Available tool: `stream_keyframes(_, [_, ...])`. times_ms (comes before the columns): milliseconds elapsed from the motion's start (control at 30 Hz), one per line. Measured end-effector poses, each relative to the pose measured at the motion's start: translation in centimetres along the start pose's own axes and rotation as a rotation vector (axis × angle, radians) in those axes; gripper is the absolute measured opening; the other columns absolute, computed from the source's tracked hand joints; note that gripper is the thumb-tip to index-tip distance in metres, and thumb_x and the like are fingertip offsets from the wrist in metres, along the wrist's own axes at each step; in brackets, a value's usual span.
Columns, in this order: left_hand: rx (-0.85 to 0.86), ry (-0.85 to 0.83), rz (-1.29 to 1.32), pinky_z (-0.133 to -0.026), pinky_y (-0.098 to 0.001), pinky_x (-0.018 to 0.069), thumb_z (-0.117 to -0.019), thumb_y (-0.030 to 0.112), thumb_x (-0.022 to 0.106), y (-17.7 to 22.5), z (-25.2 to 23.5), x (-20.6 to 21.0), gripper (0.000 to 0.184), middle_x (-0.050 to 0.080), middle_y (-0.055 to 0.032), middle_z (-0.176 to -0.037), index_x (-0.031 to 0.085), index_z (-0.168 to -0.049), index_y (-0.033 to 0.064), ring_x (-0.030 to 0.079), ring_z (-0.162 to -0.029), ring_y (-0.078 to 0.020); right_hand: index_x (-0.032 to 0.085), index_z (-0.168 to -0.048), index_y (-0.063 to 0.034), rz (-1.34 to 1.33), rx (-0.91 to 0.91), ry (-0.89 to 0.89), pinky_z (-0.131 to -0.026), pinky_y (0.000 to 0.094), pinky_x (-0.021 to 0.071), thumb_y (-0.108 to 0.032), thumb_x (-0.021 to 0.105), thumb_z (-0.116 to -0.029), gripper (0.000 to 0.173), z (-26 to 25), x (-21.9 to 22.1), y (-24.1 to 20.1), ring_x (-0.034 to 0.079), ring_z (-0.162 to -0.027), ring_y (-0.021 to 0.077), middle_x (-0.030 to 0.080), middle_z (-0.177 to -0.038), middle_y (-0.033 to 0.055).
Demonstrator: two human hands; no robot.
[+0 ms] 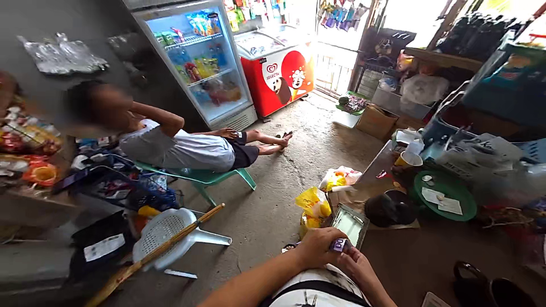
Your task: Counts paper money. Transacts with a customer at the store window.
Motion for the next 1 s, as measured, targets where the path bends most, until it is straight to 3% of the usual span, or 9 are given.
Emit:
stream_keyframes(100, [0.045,0.052,0.121,-0.093,-0.0412,0.0564,-0.0991,0.005,0.059,0.3,0.8,-0.5,0.023,0.072,-0.02,-0.106,0.067,-0.117,-0.0068,0.071,-0.099,-0.0262,0.064,-0.117,0.0051,0.157,-0.141,-0.076,-0.087,0.0253,0.0586,-0.012,0.074,-0.0871,0.036,0.3,1.4,-0.7,0.07,-0.095,0.0046,0.074,-0.104,0.0046])
stream_keyframes(233, [0.01,0.156,0.383,-0.095,-0.0319,0.0553,-0.1091,0.011,0.042,1.6,0.5,-1.6,0.031,0.072,-0.0159,-0.104,0.064,-0.119,-0.0099,0.07,-0.097,-0.013,0.068,-0.12,-0.0009,0.33,-0.236,-0.145,-0.077,0.0256,0.0598,-0.025,0.079,-0.0869,0.043,0.1,2.1,-1.8,0.07,-0.083,0.004,0.075,-0.101,0.0029])
stream_keyframes(333, [-0.117,0.357,0.835,-0.091,-0.0363,0.0594,-0.1107,0.016,0.034,2.1,0.3,-2.5,0.035,0.074,-0.005,-0.097,0.059,-0.122,-0.0052,0.072,-0.091,-0.0127,0.073,-0.104,-0.0032,0.389,-0.35,-0.135,-0.071,0.0212,0.0559,-0.022,0.07,-0.094,0.022,-0.1,2.4,-2.3,0.065,-0.073,-0.0016,0.072,-0.084,-0.0022])
stream_keyframes(467, [-0.289,0.508,1.004,-0.099,-0.0365,0.0567,-0.1087,0.011,0.041,1.2,1.4,-4.6,0.029,0.075,-0.0051,-0.113,0.062,-0.125,-0.0013,0.071,-0.106,-0.0144,0.075,-0.099,-0.0048,0.224,-0.438,-0.009,-0.073,0.018,0.0581,-0.015,0.07,-0.0923,0.012,1.0,1.1,-3.3,0.068,-0.075,-0.0032,0.074,-0.083,-0.006])
stream_keyframes(567, [-0.49,0.394,0.884,-0.088,-0.0326,0.0598,-0.1043,0.01,0.052,0.4,4.0,-5.7,0.018,0.073,0.0016,-0.099,0.065,-0.114,0.0029,0.071,-0.093,-0.0082,0.077,-0.103,-0.01,-0.001,-0.406,0.022,-0.064,0.0159,0.0549,-0.014,0.072,-0.0918,0.013,1.6,-0.8,-2.9,0.065,-0.067,-0.0034,0.076,-0.083,-0.0071])
stream_keyframes(700, [-0.493,0.109,0.854,-0.084,-0.0306,0.0596,-0.094,0.011,0.062,-1.0,7.0,-4.6,0.019,0.074,0.0049,-0.099,0.068,-0.112,0.0092,0.07,-0.09,-0.0067,0.076,-0.103,-0.015,-0.05,-0.328,-0.11,-0.062,0.0163,0.0538,-0.02,0.073,-0.0937,0.011,3.2,-2.4,-2.3,0.064,-0.068,-0.0039,0.075,-0.086,-0.0089])
stream_keyframes(800, [-0.312,-0.077,0.914,-0.087,-0.0243,0.0565,-0.0929,0.016,0.068,-1.1,7.2,-3.4,0.021,0.072,0.0101,-0.107,0.068,-0.114,0.0164,0.067,-0.097,-0.0007,0.071,-0.117,-0.0122,-0.016,-0.302,-0.336,-0.084,0.0245,0.0595,-0.025,0.07,-0.0961,0.025,4.2,-1.6,-2.4,0.07,-0.092,0.0004,0.077,-0.105,-0.0071])
stream_keyframes(867, [-0.223,-0.179,0.954,-0.091,-0.0225,0.0545,-0.0949,0.017,0.069,-0.7,6.7,-2.4,0.023,0.072,0.0102,-0.111,0.068,-0.118,0.0155,0.066,-0.1,0.0011,0.067,-0.127,-0.0062,0.005,-0.311,-0.448,-0.101,0.0279,0.0539,-0.02,0.067,-0.0982,0.032,4.6,-0.3,-2.8,0.066,-0.11,0.0017,0.073,-0.12,-0.0045])
stream_keyframes(1000, [-0.292,-0.173,0.859,-0.09,-0.0211,0.0543,-0.0942,0.005,0.063,-0.4,6.0,-2.8,0.028,0.07,0.0108,-0.112,0.066,-0.122,0.0101,0.064,-0.1,0.0034,0.066,-0.127,-0.006,0.042,-0.296,-0.411,-0.099,0.0252,0.0545,-0.007,0.06,-0.0999,0.027,4.4,0.7,-3.9,0.066,-0.105,-0.0014,0.073,-0.116,-0.0075])
Point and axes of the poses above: each hand's wrist, its own z-axis away from the middle knuckle, its own x-axis out of the palm, y = z × x, the point moved 3 cm from there along -z, towards the middle knuckle
